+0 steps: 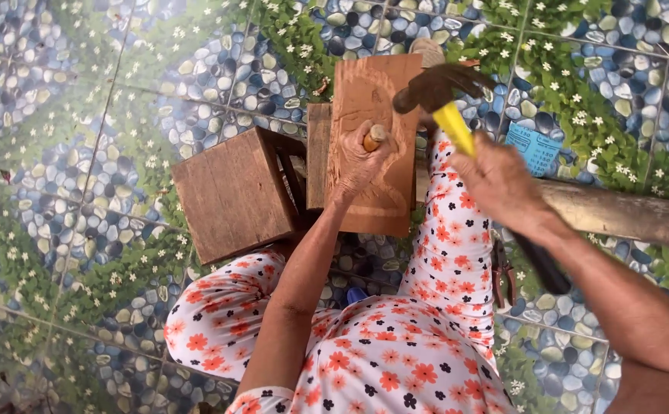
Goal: Carving a design into a wooden block using a hammer and a small chisel.
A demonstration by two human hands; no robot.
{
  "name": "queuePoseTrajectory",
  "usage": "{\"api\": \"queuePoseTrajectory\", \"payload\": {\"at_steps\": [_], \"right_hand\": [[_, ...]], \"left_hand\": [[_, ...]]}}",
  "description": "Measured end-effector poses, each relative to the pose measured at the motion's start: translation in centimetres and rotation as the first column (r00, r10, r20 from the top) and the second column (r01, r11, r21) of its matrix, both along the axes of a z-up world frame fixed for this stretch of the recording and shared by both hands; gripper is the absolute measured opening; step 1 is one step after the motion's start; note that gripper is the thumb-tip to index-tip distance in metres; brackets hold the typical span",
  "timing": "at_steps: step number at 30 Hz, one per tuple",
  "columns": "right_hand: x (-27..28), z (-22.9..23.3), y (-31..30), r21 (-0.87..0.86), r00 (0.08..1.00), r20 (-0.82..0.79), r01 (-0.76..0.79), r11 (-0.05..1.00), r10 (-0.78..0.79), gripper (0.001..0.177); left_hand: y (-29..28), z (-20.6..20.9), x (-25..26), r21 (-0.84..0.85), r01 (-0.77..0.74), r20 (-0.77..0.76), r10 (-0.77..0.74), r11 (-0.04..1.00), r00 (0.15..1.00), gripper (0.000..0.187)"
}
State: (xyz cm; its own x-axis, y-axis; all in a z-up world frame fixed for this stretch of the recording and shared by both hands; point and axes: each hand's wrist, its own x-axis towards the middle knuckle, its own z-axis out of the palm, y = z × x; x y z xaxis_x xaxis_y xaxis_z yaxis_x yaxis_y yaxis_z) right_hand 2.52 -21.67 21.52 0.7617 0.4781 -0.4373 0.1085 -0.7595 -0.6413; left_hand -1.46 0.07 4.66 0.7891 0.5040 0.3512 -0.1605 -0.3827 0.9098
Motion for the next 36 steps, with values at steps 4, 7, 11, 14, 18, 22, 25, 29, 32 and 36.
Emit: {"api": "queuePoseTrajectory", "payload": {"at_steps": [4, 7, 11, 14, 18, 22, 25, 29, 32, 36], "right_hand": [[0.2, 0.2, -2.8, 0.149, 0.999, 0.001, 0.042, 0.988, -0.042, 0.023], [-0.5, -0.6, -3.7, 0.346, 0.992, -0.029, 0.123, 0.930, -0.121, 0.025], [-1.5, -1.4, -5.1, 0.572, 0.968, -0.201, 0.241, 0.784, -0.150, 0.013], [-1.6, -1.5, -6.1, 0.584, 0.964, -0.213, 0.257, 0.770, -0.160, 0.013], [-2.2, -1.1, -7.1, 0.575, 0.980, -0.072, 0.192, 0.795, -0.184, 0.017], [-2.4, -2.2, -7.6, 0.623, 0.968, -0.143, 0.250, 0.741, -0.206, 0.013], [-2.6, -3.1, -7.8, 0.616, 0.973, -0.141, 0.231, 0.753, -0.183, 0.014], [-2.9, -4.0, -7.6, 0.563, 0.970, -0.173, 0.241, 0.791, -0.173, 0.015], [-2.9, -4.7, -7.1, 0.489, 0.979, -0.127, 0.203, 0.848, -0.162, 0.016], [-3.9, -3.8, -4.2, 0.573, 0.993, -0.079, 0.121, 0.811, -0.093, 0.017]], "left_hand": [[-0.2, -1.9, 0.7, -0.004, -0.041, 0.015, 0.041, 0.999, 0.999, 0.030], [-0.2, -3.0, 1.3, 0.009, 0.026, -0.020, -0.026, 1.000, 0.999, 0.025], [-1.1, -3.8, 2.4, 0.018, 0.089, -0.016, -0.089, 0.996, 0.996, 0.010], [-1.7, -4.4, 3.0, 0.147, 0.103, -0.151, -0.080, 0.984, 0.985, 0.008], [-2.3, -6.2, 3.8, 0.341, 0.073, -0.262, 0.021, 0.937, 0.965, 0.020], [-2.7, -5.7, 4.1, 0.376, 0.112, -0.353, 0.030, 0.920, 0.935, 0.020], [-2.9, -5.8, 4.2, 0.408, 0.137, -0.421, 0.053, 0.903, 0.906, 0.023], [-2.3, -4.8, 3.4, 0.331, 0.107, -0.320, 0.005, 0.937, 0.947, 0.022], [-1.4, -5.6, 2.6, 0.212, 0.078, -0.138, -0.049, 0.974, 0.989, 0.017], [-0.7, -5.3, 1.9, -0.071, -0.073, 0.069, 0.078, 0.995, 0.995, 0.029]]}}
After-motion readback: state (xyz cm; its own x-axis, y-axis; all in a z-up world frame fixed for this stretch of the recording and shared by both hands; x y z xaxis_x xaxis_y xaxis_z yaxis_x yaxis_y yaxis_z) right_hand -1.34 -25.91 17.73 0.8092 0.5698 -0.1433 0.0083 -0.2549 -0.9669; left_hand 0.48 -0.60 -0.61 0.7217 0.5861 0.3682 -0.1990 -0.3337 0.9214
